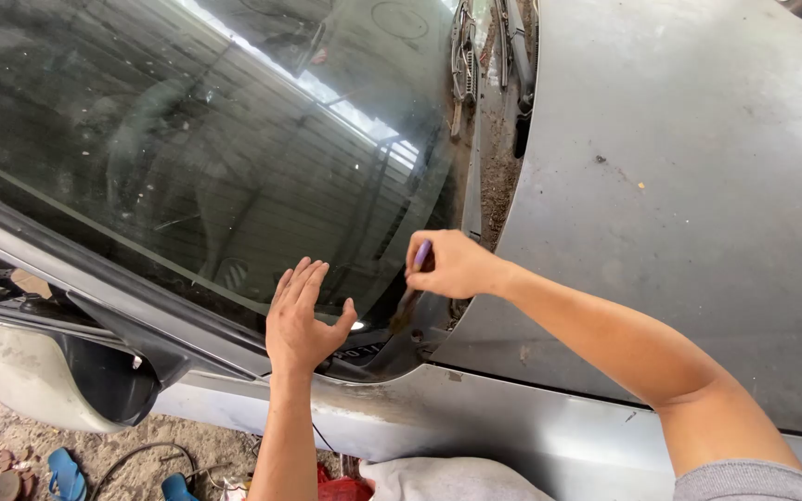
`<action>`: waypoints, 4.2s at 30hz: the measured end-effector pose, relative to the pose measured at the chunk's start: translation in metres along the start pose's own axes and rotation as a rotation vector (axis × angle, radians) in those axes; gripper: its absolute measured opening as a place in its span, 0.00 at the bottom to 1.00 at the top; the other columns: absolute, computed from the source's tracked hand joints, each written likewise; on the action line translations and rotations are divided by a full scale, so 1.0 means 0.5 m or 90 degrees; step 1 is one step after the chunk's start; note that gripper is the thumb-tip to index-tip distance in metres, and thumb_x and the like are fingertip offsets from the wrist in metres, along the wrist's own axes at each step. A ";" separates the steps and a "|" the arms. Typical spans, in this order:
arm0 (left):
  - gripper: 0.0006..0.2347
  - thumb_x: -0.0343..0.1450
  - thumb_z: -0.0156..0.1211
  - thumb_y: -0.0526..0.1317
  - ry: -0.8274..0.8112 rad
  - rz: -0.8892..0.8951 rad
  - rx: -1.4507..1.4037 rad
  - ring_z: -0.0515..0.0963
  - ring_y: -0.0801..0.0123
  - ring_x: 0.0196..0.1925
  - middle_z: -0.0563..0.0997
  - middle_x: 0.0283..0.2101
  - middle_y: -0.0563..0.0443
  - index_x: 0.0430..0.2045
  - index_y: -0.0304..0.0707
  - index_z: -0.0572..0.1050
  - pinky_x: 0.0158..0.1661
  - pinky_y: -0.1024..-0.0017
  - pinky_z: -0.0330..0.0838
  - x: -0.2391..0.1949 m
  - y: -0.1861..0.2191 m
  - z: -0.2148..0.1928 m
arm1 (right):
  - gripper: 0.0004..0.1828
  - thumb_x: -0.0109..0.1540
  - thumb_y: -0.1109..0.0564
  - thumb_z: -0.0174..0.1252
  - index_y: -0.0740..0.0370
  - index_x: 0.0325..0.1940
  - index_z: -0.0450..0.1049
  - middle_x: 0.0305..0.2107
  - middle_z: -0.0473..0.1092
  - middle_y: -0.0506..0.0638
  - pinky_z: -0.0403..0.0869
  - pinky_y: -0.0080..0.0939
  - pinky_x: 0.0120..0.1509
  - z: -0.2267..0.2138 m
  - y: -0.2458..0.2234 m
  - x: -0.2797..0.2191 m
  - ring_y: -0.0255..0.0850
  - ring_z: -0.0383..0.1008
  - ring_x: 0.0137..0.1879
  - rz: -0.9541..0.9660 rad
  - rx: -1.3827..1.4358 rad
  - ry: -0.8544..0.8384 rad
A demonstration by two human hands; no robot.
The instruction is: The person uses a brush to clean debris from the cowl area at the base of a car's windshield. They then remove the windshield wipers, place them on a nearby tire, and continue cleaning the exposed area with the brush.
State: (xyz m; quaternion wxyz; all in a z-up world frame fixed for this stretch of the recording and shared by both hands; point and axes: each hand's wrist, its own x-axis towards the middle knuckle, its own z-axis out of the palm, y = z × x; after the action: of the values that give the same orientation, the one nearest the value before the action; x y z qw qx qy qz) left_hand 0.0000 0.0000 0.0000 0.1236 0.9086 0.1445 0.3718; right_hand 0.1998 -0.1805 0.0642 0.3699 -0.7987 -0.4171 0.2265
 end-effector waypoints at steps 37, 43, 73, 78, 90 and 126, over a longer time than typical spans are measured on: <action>0.18 0.67 0.59 0.36 -0.077 0.048 -0.054 0.74 0.58 0.67 0.81 0.57 0.45 0.53 0.36 0.78 0.71 0.59 0.58 -0.036 0.003 0.046 | 0.22 0.60 0.66 0.58 0.59 0.52 0.55 0.31 0.74 0.64 0.77 0.59 0.48 -0.012 -0.047 0.012 0.64 0.78 0.41 -0.115 -0.443 0.162; 0.17 0.69 0.57 0.34 -0.061 0.040 -0.077 0.75 0.57 0.66 0.81 0.56 0.43 0.53 0.35 0.78 0.71 0.57 0.59 -0.034 0.001 0.043 | 0.21 0.61 0.62 0.60 0.56 0.48 0.54 0.34 0.77 0.60 0.75 0.61 0.49 0.018 -0.154 -0.041 0.64 0.79 0.42 -0.074 -0.103 0.033; 0.16 0.71 0.54 0.31 -0.060 0.035 -0.082 0.75 0.57 0.65 0.81 0.56 0.44 0.52 0.34 0.78 0.70 0.58 0.58 -0.023 0.004 0.044 | 0.19 0.62 0.61 0.61 0.53 0.48 0.57 0.36 0.78 0.52 0.78 0.51 0.47 -0.084 -0.050 0.022 0.54 0.81 0.42 -0.068 -0.248 0.309; 0.14 0.71 0.53 0.31 -0.047 0.037 -0.081 0.76 0.58 0.64 0.82 0.54 0.44 0.51 0.35 0.79 0.70 0.59 0.60 -0.024 0.009 0.042 | 0.24 0.57 0.59 0.64 0.53 0.52 0.60 0.37 0.83 0.51 0.79 0.47 0.51 0.019 -0.086 -0.066 0.46 0.82 0.42 -0.057 0.072 0.087; 0.14 0.71 0.56 0.32 -0.040 0.049 -0.059 0.77 0.58 0.64 0.83 0.54 0.45 0.50 0.36 0.80 0.69 0.58 0.60 -0.028 0.014 0.046 | 0.14 0.64 0.59 0.61 0.52 0.46 0.61 0.34 0.80 0.45 0.78 0.38 0.43 -0.062 -0.046 -0.053 0.42 0.81 0.34 -0.145 -0.034 0.354; 0.14 0.69 0.58 0.32 -0.018 0.060 -0.058 0.77 0.57 0.64 0.83 0.53 0.45 0.49 0.36 0.80 0.69 0.57 0.61 -0.034 0.013 0.057 | 0.08 0.65 0.56 0.61 0.60 0.41 0.69 0.25 0.75 0.57 0.75 0.47 0.38 -0.030 -0.034 -0.103 0.45 0.75 0.28 -0.030 0.041 0.000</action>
State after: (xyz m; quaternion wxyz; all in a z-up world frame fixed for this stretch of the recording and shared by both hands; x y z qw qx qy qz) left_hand 0.0099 -0.0155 -0.0282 0.1491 0.9129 0.0831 0.3707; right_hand 0.1733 -0.2229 0.0894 0.4008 -0.7763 -0.4282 0.2312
